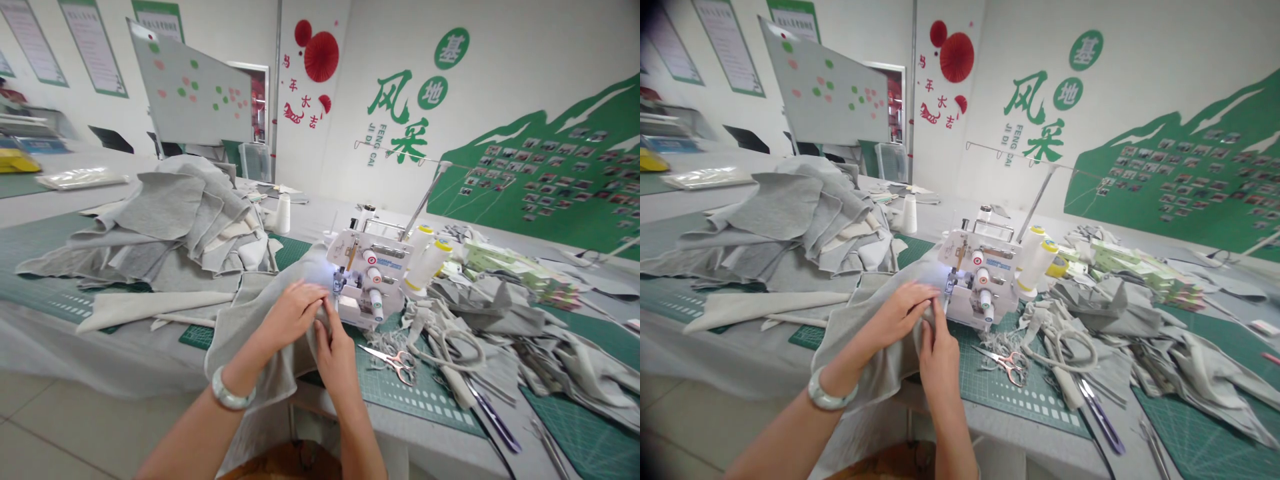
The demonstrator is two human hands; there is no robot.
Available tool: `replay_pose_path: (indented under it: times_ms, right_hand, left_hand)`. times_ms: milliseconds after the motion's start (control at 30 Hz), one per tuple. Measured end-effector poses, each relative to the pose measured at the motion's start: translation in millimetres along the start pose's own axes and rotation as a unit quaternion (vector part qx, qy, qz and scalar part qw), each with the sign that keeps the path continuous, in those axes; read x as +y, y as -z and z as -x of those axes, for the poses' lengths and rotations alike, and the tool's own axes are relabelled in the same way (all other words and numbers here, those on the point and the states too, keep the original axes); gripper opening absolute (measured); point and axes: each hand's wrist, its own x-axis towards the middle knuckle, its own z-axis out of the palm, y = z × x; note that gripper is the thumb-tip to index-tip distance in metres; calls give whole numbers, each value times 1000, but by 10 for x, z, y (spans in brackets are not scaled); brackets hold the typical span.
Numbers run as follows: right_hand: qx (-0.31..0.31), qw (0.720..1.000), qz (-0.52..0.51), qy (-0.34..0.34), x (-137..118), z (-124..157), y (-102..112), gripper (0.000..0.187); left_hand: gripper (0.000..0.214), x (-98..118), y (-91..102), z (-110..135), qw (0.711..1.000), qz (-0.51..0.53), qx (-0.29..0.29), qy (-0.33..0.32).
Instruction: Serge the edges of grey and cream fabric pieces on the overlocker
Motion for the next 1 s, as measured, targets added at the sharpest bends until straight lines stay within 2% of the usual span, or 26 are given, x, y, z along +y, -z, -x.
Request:
replay_pose_path:
  times_ms: [500, 767, 867, 1000]
  right_hand:
    - [-2, 1000, 5, 10, -15, -2, -25, 48]
    - [-7, 1000, 3, 12, 5, -16, -8, 47]
    - [-1, 1000, 4, 14, 2, -12, 1, 46]
    - [-1, 1000, 4, 12, 9, -17, -2, 47]
  left_hand:
    - [30, -267, -2, -154, 994, 94, -37, 29]
    - [30, -355, -19, -220, 994, 96, -47, 29]
    - [30, -313, 25, -234, 996, 67, -57, 23]
    - [28, -38, 122, -131, 998, -58, -15, 16]
